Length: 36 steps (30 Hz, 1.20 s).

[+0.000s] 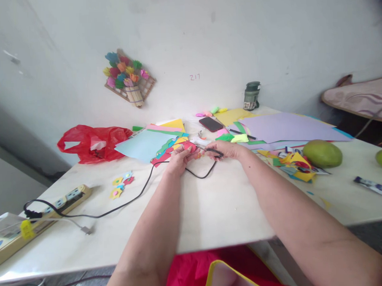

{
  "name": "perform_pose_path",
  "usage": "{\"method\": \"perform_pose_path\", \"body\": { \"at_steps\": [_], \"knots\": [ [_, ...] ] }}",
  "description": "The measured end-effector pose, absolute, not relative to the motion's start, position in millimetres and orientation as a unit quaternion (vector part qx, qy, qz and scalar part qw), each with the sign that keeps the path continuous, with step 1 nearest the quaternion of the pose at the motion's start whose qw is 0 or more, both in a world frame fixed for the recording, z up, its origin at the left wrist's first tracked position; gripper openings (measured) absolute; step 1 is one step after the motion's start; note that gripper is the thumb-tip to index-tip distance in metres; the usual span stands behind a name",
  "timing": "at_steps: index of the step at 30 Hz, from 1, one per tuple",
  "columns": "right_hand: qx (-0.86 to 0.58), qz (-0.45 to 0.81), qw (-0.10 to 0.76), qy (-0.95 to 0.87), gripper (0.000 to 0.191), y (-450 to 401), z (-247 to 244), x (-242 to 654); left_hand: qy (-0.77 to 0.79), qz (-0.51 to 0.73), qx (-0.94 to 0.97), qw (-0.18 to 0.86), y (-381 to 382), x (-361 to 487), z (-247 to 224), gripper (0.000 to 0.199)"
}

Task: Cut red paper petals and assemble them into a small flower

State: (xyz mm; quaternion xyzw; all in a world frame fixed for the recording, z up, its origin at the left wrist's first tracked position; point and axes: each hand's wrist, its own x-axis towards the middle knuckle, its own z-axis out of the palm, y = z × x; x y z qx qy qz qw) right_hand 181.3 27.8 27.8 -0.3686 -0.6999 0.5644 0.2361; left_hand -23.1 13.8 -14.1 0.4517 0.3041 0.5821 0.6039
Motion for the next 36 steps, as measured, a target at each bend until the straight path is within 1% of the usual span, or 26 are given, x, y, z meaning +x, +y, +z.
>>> {"method": "perform_pose_path", "body": {
  "at_steps": [22,28,36],
  "knots": [
    [-0.338,0.578,0.240,-0.702,0.023,33,23,181,0.300,0.592,0.432,0.611,11,-21,-11,0.017],
    [-0.320,0.577,0.236,-0.713,0.027,39,18,183,0.307,0.594,0.425,0.610,11,-20,-10,0.022],
    [-0.332,0.571,0.236,-0.713,0.027,37,19,182,0.315,0.586,0.419,0.618,11,-20,-9,0.017]
  ]
}}
